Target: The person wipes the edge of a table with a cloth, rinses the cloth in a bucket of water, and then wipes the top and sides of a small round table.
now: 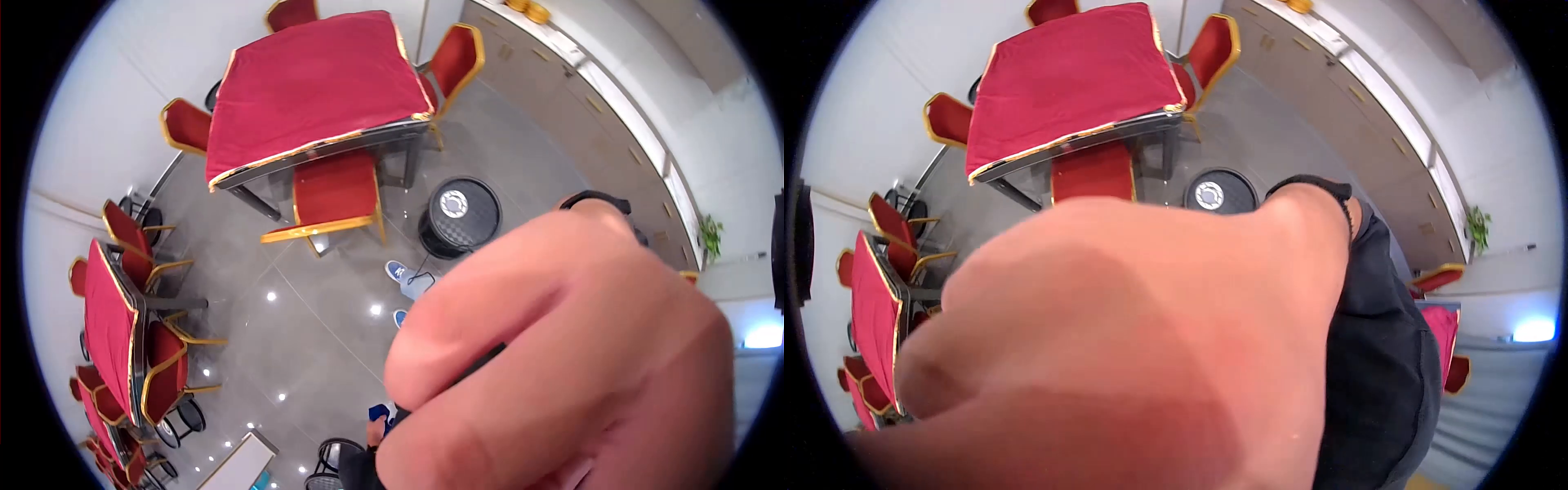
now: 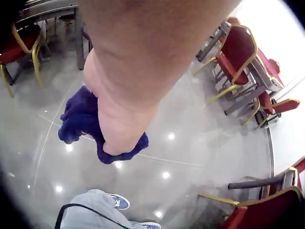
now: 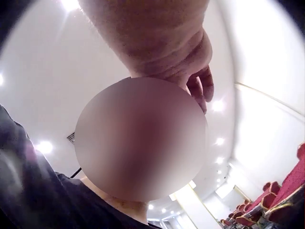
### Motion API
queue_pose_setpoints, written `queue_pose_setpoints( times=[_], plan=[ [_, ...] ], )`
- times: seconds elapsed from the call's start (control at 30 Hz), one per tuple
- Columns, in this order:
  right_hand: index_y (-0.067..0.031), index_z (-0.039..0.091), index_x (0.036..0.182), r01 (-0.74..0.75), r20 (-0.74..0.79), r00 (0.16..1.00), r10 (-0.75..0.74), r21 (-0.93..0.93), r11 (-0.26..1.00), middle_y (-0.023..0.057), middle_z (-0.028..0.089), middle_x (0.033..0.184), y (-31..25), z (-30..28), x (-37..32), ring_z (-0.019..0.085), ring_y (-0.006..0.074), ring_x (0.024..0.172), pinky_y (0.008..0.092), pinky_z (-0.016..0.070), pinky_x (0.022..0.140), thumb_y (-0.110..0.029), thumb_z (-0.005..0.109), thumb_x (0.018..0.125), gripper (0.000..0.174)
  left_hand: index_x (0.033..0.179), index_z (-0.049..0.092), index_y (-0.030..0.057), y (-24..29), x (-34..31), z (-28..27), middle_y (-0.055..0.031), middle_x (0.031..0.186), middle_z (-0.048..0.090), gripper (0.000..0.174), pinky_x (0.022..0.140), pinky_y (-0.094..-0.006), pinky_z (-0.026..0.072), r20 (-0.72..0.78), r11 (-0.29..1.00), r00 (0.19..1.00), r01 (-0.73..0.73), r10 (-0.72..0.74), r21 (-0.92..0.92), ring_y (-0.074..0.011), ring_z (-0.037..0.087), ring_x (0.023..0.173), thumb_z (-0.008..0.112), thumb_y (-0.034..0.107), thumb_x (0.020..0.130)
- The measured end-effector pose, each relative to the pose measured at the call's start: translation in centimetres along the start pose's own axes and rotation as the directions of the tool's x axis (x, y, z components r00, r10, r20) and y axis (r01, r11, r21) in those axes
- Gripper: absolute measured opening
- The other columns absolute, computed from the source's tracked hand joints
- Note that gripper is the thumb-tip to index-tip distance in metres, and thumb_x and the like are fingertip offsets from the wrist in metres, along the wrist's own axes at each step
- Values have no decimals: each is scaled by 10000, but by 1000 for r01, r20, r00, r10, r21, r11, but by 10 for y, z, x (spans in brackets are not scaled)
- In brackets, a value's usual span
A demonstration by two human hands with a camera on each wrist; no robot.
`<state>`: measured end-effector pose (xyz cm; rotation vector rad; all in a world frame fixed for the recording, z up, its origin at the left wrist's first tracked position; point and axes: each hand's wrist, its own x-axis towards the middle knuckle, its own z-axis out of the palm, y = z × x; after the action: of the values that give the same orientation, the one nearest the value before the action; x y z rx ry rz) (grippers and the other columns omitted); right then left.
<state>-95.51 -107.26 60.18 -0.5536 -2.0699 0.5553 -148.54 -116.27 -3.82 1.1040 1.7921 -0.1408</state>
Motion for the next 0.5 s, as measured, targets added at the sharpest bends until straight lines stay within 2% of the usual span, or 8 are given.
queue_pose_setpoints(
  times=[0.1,0.23,0.3,0.4,0.43,0.47,0.5],
  plan=[
    [-35,605,1244,-16,-28,1000,13,-96,995,101,667,1053,-38,14,-9,660,205,900,331,537,790,-99,623,965,287,1056,720,-45,3,23,8,-133,903,742,366,739,-390,547,21,997,999,-44,43,56,-232,704,810,758,200,787],
    [-38,616,1238,-73,-64,996,58,-264,962,106,667,1040,-82,14,-33,659,219,875,335,534,769,-114,632,963,286,1061,719,-47,36,69,22,-139,915,744,376,756,-397,550,46,982,990,-138,133,131,-243,709,827,762,201,782],
    [-39,621,1235,-126,-95,991,99,-351,928,108,666,1033,-100,1,-55,658,226,863,337,532,759,-121,637,962,286,1064,718,-48,63,95,30,-142,921,745,380,765,-400,551,93,965,975,-212,200,154,-249,711,836,764,201,780],
    [-41,629,1231,-272,-187,959,211,-421,865,112,666,1022,-127,-25,-104,657,236,844,340,529,744,-132,643,960,287,1072,717,-50,145,91,13,-166,964,749,408,826,-414,549,283,906,887,-408,365,110,-292,718,886,777,216,768],
    [-41,631,1229,-388,-255,914,317,-318,865,113,666,1019,-132,-34,-131,656,239,837,341,528,738,-136,645,959,287,1072,719,-46,171,82,11,-176,974,749,406,841,-415,548,258,888,894,-418,365,191,-300,719,896,779,218,769],
    [-18,674,1202,-596,-308,762,570,12,803,99,713,1040,-138,-40,-170,689,269,900,362,523,818,-204,686,960,306,1071,721,-43,203,70,19,-185,985,749,405,857,-417,546,227,867,902,-420,366,270,-307,720,905,782,219,769],
    [-4,623,1241,-551,-387,657,647,339,762,106,712,1041,-125,-39,-225,694,227,922,351,534,834,-197,646,988,319,1075,723,-39,224,78,29,-192,987,748,410,867,-421,546,252,850,884,-455,394,267,-309,719,918,784,225,767]
  ],
)
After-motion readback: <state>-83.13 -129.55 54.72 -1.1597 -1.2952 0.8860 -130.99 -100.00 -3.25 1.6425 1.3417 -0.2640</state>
